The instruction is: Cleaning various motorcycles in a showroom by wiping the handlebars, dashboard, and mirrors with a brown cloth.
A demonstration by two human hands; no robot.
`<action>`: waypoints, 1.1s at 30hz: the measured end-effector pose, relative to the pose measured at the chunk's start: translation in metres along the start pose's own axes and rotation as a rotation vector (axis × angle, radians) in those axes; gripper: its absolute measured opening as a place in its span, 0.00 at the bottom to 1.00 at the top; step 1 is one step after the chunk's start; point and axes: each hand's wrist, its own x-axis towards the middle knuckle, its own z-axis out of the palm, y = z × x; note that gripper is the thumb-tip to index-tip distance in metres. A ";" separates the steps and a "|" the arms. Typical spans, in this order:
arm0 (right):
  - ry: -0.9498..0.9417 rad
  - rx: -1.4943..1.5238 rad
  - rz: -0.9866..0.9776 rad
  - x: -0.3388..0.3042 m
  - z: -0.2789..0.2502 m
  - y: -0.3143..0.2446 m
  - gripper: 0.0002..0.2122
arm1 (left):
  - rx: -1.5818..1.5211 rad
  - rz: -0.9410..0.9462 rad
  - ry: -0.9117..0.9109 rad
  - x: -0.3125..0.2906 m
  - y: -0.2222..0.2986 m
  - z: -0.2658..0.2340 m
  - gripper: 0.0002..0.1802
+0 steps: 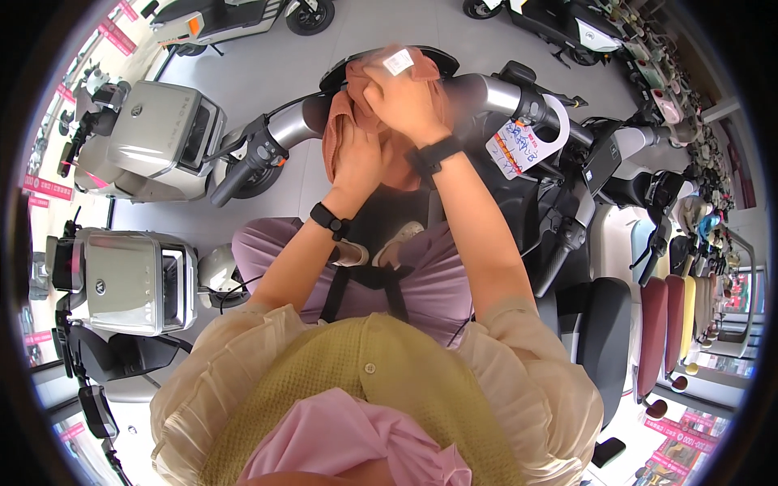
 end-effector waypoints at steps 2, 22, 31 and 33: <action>-0.042 -0.071 0.026 0.008 -0.002 -0.011 0.14 | 0.234 0.247 0.116 -0.002 -0.006 -0.003 0.29; 0.165 0.395 -0.056 -0.105 0.045 -0.043 0.12 | 0.319 -0.159 -0.029 -0.076 -0.049 -0.033 0.28; 0.116 0.147 -0.277 -0.044 0.064 -0.126 0.17 | 0.671 -0.113 0.199 -0.071 -0.098 -0.116 0.30; 0.149 -0.079 -0.342 -0.024 0.070 -0.128 0.17 | 0.483 -0.163 0.219 -0.057 -0.095 -0.132 0.28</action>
